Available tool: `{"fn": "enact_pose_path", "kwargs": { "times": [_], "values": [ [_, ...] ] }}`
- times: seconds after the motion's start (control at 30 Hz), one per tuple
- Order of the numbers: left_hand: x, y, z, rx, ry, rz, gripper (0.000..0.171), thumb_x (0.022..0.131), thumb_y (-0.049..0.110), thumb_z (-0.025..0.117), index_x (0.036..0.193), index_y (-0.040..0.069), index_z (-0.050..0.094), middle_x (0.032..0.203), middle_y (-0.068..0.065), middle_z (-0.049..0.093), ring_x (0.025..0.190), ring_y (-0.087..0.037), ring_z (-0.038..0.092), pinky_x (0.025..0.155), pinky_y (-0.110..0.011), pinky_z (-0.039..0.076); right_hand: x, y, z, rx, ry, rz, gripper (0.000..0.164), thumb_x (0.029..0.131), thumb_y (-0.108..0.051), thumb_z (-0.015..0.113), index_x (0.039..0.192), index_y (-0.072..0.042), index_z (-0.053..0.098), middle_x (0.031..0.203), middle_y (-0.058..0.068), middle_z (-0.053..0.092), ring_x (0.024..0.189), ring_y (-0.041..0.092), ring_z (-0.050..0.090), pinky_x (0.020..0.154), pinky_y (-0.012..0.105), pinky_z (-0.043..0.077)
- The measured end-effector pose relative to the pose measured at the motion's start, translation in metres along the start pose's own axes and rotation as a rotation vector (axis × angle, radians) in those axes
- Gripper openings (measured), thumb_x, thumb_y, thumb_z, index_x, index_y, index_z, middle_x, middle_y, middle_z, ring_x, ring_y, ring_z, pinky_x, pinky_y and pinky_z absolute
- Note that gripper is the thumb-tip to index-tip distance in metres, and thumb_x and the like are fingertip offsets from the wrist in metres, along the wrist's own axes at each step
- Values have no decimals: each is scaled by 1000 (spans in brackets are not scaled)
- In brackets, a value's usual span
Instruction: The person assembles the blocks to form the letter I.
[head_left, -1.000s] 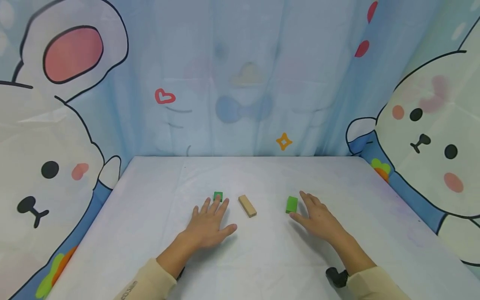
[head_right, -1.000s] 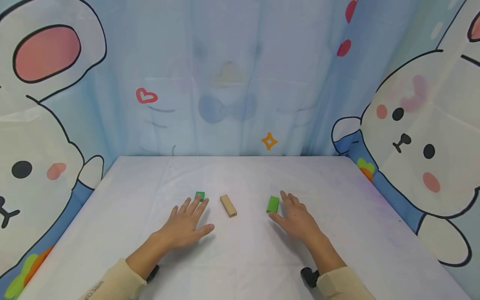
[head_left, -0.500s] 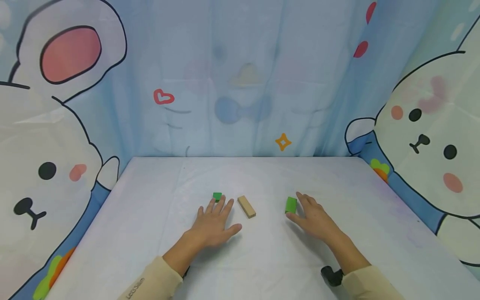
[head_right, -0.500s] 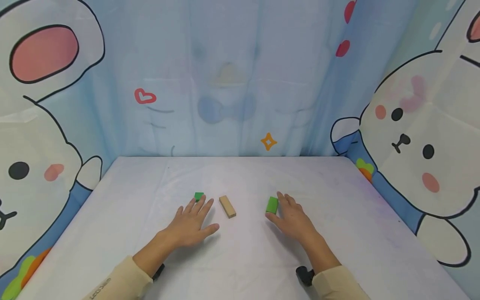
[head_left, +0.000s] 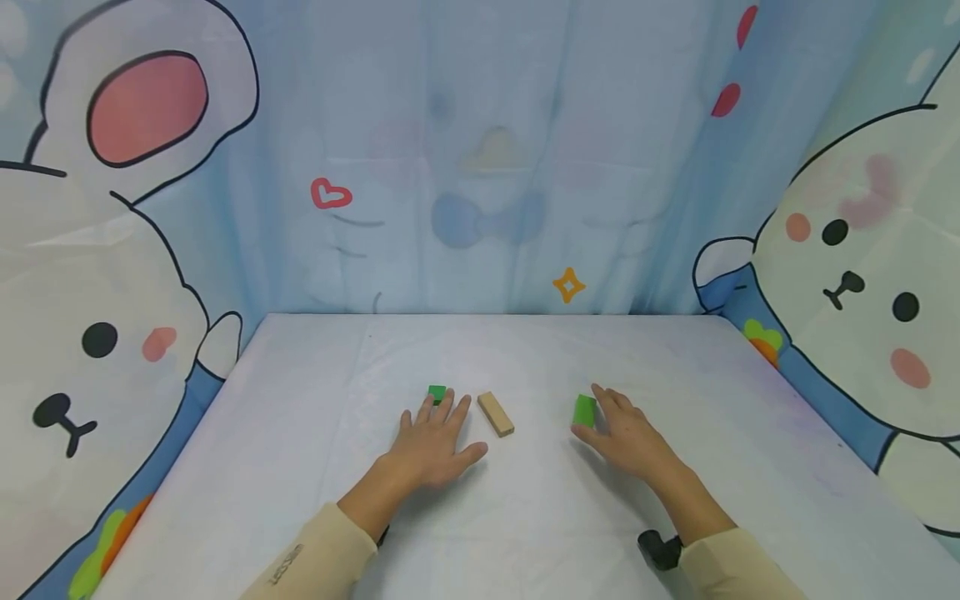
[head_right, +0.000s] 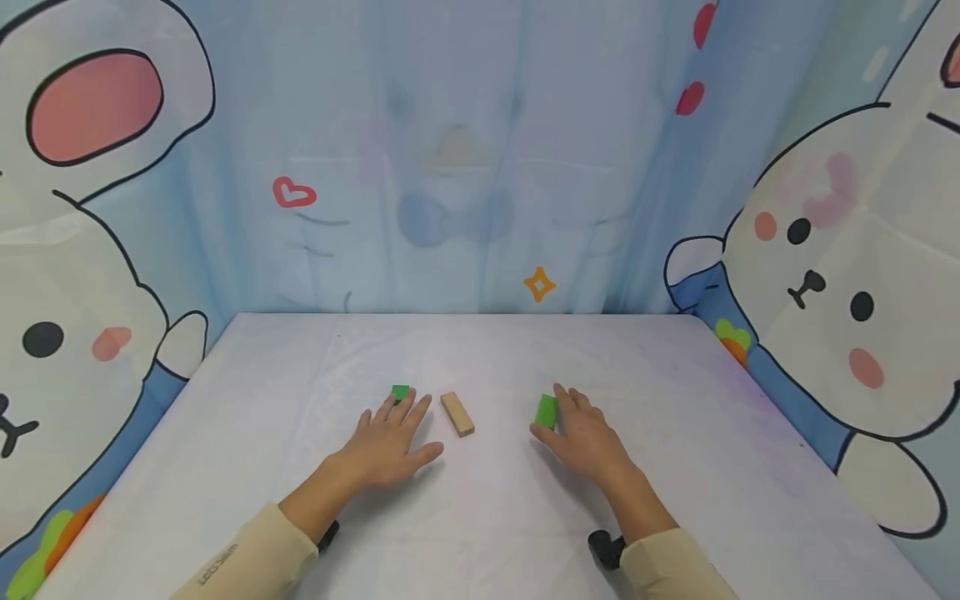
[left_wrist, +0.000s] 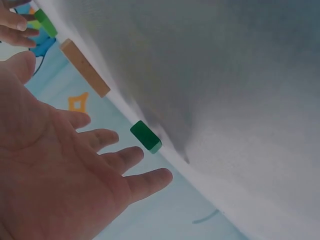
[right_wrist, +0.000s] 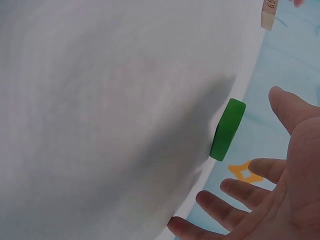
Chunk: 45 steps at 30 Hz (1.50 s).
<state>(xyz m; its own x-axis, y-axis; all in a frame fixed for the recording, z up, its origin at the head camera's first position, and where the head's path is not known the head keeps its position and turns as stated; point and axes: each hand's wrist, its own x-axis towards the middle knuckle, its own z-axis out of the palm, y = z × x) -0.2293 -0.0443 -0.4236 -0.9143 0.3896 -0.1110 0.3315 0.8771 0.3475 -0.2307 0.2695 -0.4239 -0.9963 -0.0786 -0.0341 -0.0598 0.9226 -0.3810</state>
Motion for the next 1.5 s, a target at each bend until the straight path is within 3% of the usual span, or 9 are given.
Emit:
{"fn": "enact_pose_path", "kwargs": {
  "times": [0.47,1.17,1.5],
  "values": [
    [9,4,6,54,-12,-15,79,104,61,44,166,17,24,174,-12,18,160,-41,15,123,-68,18,2,-2,2,-13,3,28,89,101,-50,60,160,5,24,158,41,28,141,62,35,106,74,39],
    [13,15,10,68,-18,75,80,105,57,46,166,13,21,173,-9,21,159,-36,23,124,-63,23,6,-5,5,-49,29,5,87,101,-50,60,159,5,27,156,39,34,136,62,41,100,78,41],
    [18,17,6,76,-42,17,81,105,57,45,166,9,21,173,-11,22,158,-36,25,124,-61,25,6,-5,2,-52,32,6,86,101,-50,59,159,6,27,155,39,34,136,61,41,101,77,40]
  ]
}}
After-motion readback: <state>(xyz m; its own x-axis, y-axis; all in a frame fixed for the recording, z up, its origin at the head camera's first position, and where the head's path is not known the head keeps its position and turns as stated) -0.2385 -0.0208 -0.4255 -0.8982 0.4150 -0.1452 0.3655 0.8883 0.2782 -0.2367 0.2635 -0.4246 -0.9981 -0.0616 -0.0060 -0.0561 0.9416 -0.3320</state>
